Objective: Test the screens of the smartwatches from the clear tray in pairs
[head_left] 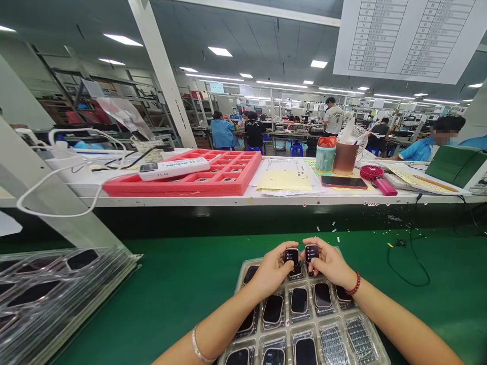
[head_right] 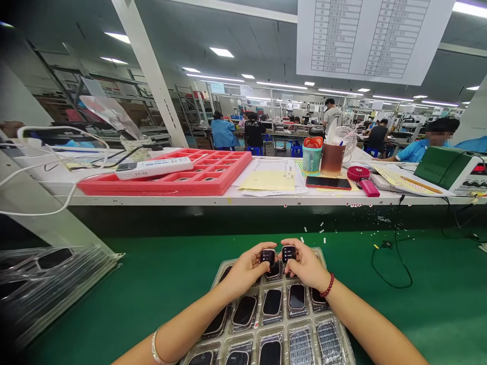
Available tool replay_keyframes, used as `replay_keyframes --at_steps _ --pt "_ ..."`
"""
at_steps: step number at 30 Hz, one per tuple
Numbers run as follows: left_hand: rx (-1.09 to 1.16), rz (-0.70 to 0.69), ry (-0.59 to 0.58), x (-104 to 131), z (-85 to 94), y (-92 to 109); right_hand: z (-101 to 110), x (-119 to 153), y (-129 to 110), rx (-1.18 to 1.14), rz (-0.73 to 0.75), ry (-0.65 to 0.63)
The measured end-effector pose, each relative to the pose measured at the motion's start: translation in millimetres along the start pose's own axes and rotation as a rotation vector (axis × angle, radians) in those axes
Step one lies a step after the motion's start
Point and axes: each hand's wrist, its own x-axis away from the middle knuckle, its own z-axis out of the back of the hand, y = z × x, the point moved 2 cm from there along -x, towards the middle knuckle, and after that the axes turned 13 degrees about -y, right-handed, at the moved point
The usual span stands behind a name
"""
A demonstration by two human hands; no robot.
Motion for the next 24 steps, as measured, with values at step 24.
replay_keyframes --at_steps 24 --pt "-0.021 -0.007 -0.018 1.3 -0.2 7.3 1.8 0.0 3.8 0.03 -0.026 -0.019"
